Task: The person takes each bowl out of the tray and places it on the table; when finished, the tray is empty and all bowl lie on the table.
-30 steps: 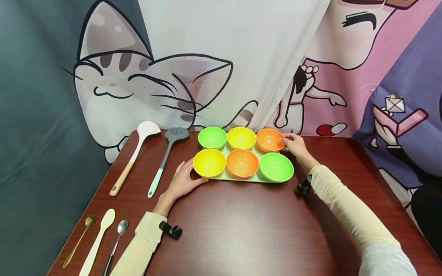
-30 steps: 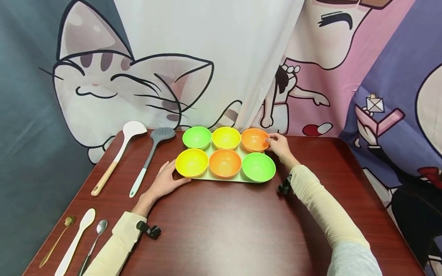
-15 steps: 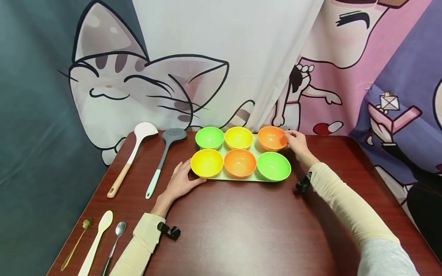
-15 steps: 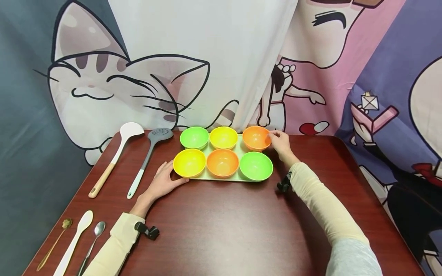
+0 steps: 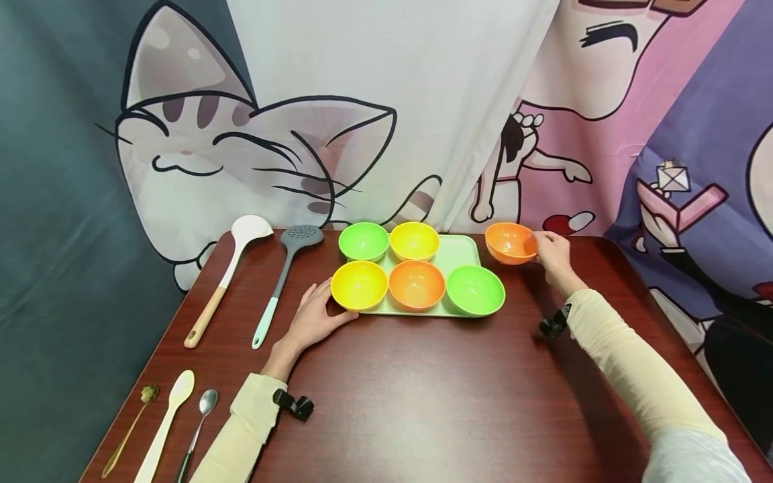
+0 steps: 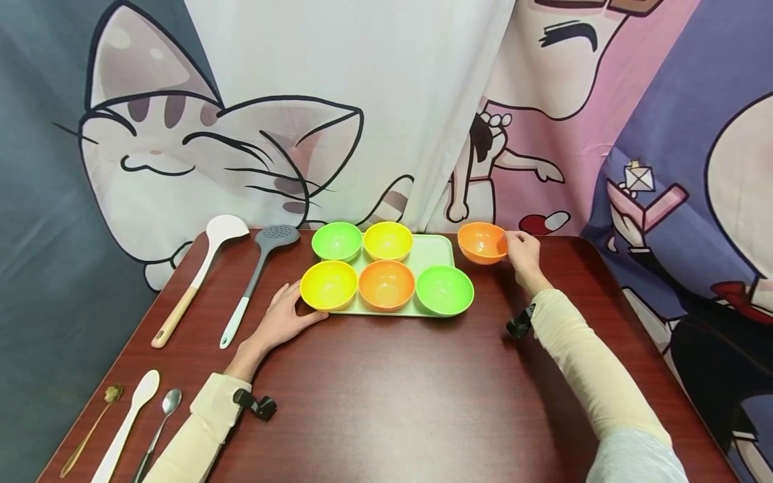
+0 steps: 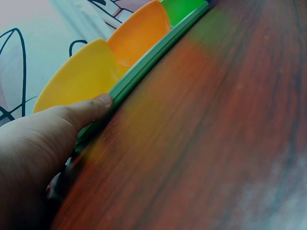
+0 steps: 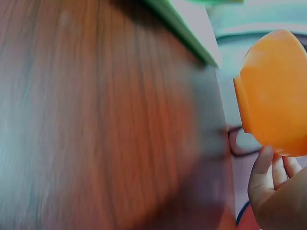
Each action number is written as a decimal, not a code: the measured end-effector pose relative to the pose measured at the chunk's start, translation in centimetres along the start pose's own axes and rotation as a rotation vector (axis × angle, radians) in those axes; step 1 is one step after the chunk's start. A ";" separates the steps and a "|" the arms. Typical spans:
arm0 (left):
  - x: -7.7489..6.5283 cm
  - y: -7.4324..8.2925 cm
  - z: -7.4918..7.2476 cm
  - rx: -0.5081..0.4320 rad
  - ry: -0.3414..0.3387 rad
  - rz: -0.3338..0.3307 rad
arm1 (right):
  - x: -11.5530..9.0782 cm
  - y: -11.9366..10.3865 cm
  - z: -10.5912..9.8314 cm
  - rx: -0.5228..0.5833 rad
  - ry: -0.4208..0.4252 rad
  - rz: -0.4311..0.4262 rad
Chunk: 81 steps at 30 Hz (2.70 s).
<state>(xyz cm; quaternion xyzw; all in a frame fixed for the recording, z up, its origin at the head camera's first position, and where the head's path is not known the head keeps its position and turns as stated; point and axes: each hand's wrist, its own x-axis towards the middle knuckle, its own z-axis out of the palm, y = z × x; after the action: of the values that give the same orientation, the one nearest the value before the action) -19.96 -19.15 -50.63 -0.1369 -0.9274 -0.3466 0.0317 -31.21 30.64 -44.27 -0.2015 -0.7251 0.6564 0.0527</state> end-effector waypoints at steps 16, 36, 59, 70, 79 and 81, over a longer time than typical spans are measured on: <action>0.0 0.1 0.0 -0.003 -0.004 -0.001 | 0.7 1.7 -7.6 0.205 0.192 0.120; -0.1 0.5 -0.1 -0.002 0.006 0.009 | 0.8 2.6 -13.3 0.461 0.408 0.296; -0.1 0.2 0.0 0.004 0.013 0.015 | 0.9 2.7 -14.0 0.548 0.500 0.348; -0.1 -0.1 0.1 0.009 -0.006 0.000 | 1.0 2.8 -14.2 0.555 0.505 0.364; -0.1 0.0 0.0 0.004 0.002 0.009 | 0.6 2.9 -14.1 0.583 0.500 0.360; -0.1 0.0 0.0 0.006 0.000 0.003 | 0.6 2.9 -14.1 0.609 0.484 0.364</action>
<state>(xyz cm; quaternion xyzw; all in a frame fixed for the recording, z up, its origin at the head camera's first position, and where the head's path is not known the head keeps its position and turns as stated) -19.88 -19.20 -50.68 -0.1382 -0.9282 -0.3440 0.0326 -26.30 44.11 -45.34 -0.4495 -0.4174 0.7730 0.1620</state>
